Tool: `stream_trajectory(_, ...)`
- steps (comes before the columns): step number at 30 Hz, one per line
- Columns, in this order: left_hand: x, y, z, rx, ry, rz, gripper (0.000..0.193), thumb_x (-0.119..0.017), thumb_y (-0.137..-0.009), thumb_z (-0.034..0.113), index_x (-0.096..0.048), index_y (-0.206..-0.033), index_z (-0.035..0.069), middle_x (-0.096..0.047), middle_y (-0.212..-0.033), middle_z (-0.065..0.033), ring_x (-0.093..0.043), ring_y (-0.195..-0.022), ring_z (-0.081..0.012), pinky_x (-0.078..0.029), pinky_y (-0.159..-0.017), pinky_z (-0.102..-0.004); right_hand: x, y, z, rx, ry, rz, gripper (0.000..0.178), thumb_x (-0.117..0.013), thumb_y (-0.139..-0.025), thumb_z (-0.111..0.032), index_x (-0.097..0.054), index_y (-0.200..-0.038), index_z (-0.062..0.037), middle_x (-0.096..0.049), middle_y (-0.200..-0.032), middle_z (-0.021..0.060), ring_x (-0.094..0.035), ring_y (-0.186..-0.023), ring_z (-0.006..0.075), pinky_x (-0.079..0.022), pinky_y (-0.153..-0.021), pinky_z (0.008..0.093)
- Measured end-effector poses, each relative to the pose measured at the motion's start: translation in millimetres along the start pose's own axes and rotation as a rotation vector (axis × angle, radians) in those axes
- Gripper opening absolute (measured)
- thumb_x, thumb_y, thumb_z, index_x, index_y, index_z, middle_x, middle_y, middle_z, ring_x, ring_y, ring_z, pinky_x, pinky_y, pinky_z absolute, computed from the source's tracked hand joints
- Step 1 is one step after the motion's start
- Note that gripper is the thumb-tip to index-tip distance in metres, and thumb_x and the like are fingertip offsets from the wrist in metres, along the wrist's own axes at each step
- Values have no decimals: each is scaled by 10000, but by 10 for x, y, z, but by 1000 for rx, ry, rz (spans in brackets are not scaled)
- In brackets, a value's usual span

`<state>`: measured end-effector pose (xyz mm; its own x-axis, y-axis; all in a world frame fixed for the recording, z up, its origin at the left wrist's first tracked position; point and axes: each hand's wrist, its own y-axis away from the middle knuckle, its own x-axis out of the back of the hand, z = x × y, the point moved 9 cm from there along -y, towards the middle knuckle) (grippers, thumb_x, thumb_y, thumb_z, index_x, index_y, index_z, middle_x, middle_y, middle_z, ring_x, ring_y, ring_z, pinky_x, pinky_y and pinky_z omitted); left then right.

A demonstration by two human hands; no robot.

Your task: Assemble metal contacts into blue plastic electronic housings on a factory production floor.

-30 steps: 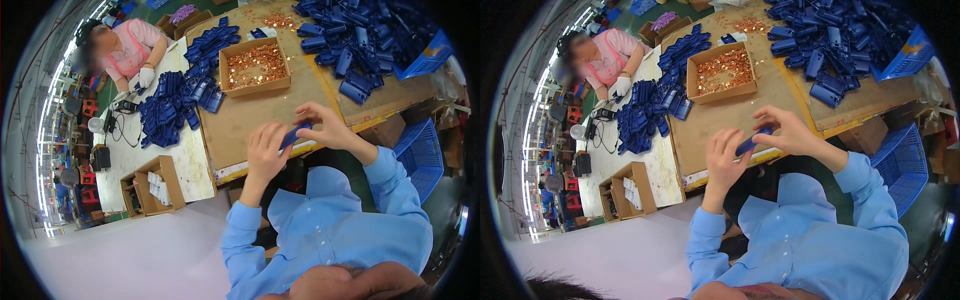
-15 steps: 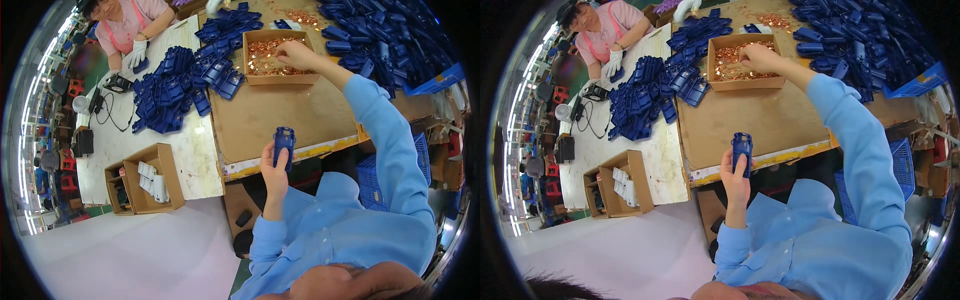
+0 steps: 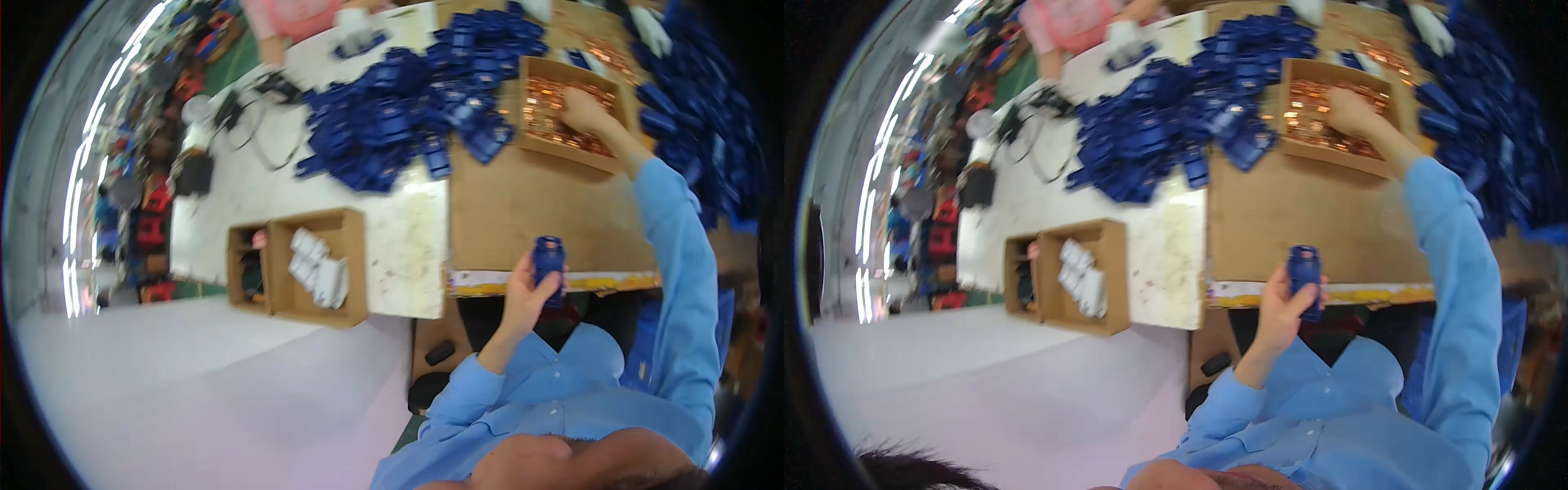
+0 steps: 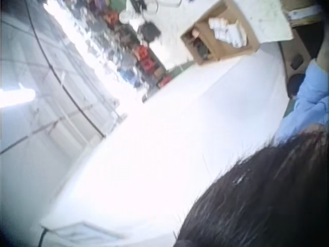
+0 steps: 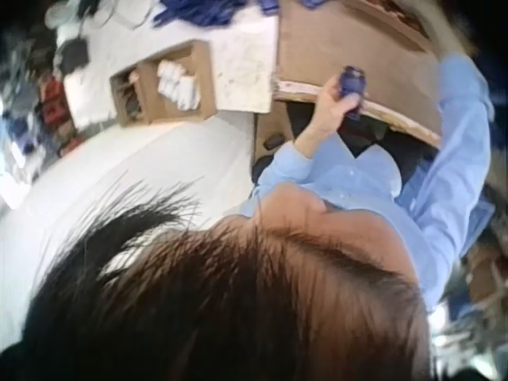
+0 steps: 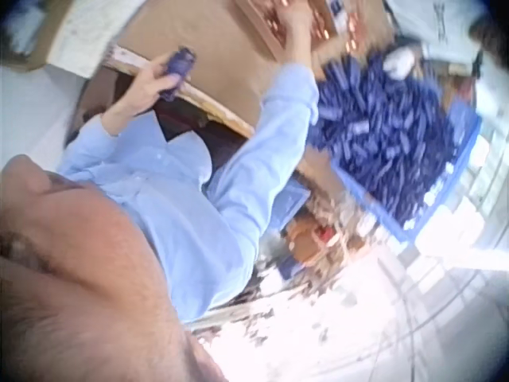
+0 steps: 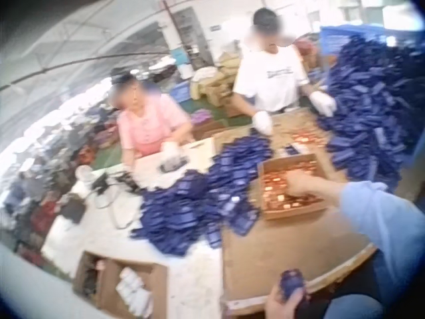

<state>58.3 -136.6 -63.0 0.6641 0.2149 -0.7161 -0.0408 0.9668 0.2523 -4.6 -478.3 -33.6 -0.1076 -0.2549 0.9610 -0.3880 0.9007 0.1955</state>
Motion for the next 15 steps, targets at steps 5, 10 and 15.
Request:
stream_trajectory(5, -82, 79, 191, -77, -43, -13, 419, -614, -922, 57, -455, -1309, 34, -623, -1054, -83, -632, -878, -130, -519, -785, -278, -79, -120, 25, 37, -62, 28, 205, -590, -791, -53, -574, -955, 68, -626, -1015, 290, -618, -1001, 403, -487, -831, 465)
stream_trajectory(10, -166, 131, 277, -157, -160, 7, 449, -619, -914, 64, -439, -1325, 37, -617, -1033, -84, -632, -864, -140, -524, -769, -279, 7, -173, 100, 94, -143, 131, 139, -603, -779, -51, -560, -884, 29, -628, -916, 247, -617, -893, 398, -492, -770, 455)
stream_trajectory(15, -375, 143, 298, -140, -244, 36, 453, -616, -905, 67, -441, -1322, 46, -616, -1028, -81, -633, -847, -145, -529, -746, -276, 584, 438, 69, 337, -393, 419, 132, -638, -769, -99, -551, -738, -5, -594, -728, 159, -609, -710, 300, -484, -653, 388)
